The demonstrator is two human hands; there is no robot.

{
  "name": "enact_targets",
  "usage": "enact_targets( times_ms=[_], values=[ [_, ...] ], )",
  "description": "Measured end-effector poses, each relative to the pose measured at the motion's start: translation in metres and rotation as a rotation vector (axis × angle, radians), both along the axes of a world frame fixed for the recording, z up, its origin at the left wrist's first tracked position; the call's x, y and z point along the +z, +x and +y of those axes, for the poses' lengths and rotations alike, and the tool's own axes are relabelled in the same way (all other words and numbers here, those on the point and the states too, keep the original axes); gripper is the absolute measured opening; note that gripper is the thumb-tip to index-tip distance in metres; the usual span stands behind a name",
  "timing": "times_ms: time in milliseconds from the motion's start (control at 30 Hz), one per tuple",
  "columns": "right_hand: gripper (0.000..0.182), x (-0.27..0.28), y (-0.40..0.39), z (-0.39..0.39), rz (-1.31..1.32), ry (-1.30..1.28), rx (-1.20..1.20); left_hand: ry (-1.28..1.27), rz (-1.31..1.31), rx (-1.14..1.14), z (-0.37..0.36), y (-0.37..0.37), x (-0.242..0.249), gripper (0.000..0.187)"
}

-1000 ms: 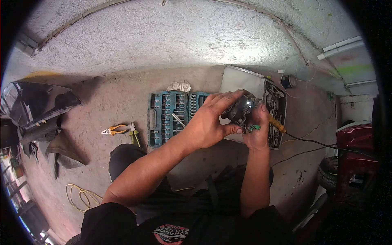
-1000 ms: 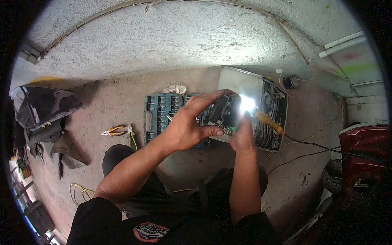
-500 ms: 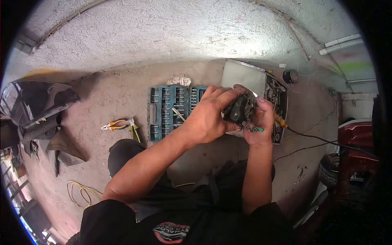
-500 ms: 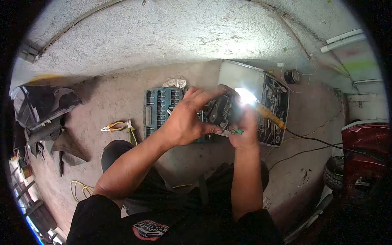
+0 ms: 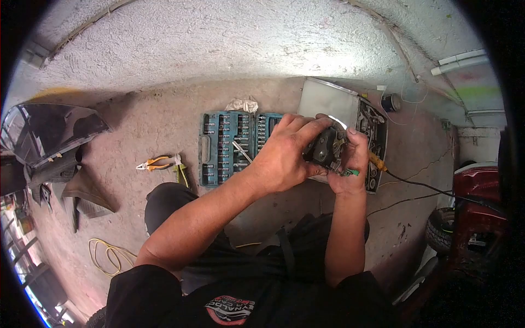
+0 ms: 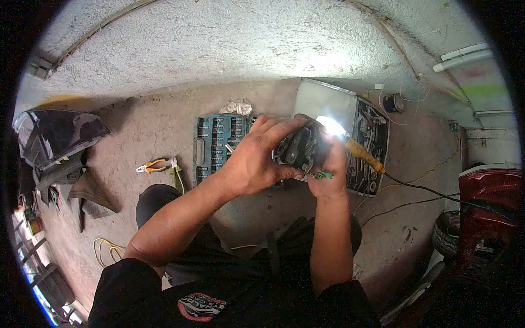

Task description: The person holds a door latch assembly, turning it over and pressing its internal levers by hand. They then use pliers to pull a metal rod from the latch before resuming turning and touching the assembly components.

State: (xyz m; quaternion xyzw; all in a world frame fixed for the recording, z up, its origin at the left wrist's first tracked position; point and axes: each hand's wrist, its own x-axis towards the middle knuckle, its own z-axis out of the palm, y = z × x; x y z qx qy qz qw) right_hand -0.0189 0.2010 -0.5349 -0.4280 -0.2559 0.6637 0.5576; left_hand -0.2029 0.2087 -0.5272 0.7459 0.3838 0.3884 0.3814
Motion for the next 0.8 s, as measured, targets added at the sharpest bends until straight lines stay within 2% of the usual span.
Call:
enact_targets(
  times_ms=[133,233,333,433,500,533,600,633,700,733,800],
  values=[
    [0.066,0.0,0.0,0.0,0.002,0.008,-0.005,-0.006,-0.03,0.0,0.001,-0.001,0.001,0.097],
    [0.07,0.006,0.001,0.002,0.107,-0.048,0.01,-0.022,-0.105,-0.045,0.004,-0.002,-0.002,0.095],
    [0.072,0.015,0.006,0.005,0.316,0.065,0.124,-0.153,-0.209,-0.073,0.005,-0.008,0.004,0.087],
    [0.081,0.019,0.006,0.007,0.213,0.073,0.008,-0.187,-0.192,-0.09,0.011,-0.016,0.009,0.081],
    [0.085,0.022,0.019,0.011,0.252,0.097,0.34,-0.228,-0.29,-0.135,0.018,-0.02,0.003,0.075],
    [0.077,0.022,0.021,0.011,0.295,0.108,0.393,-0.247,-0.3,-0.182,0.021,-0.022,0.005,0.074],
    [0.072,0.016,0.018,0.009,0.286,0.031,0.215,-0.235,-0.316,-0.252,0.021,-0.025,0.013,0.069],
    [0.069,0.013,0.017,0.007,0.278,-0.004,0.126,-0.232,-0.296,-0.214,0.017,-0.024,0.014,0.068],
    [0.081,0.003,0.02,0.009,0.251,-0.066,0.052,-0.233,-0.256,-0.143,0.008,-0.018,0.014,0.068],
    [0.066,0.001,0.022,0.009,0.322,0.029,0.142,-0.216,-0.179,-0.101,0.007,-0.017,0.014,0.068],
    [0.062,0.0,0.019,0.008,0.353,0.011,0.112,-0.25,-0.173,-0.097,0.007,-0.017,0.013,0.065]
  ],
)
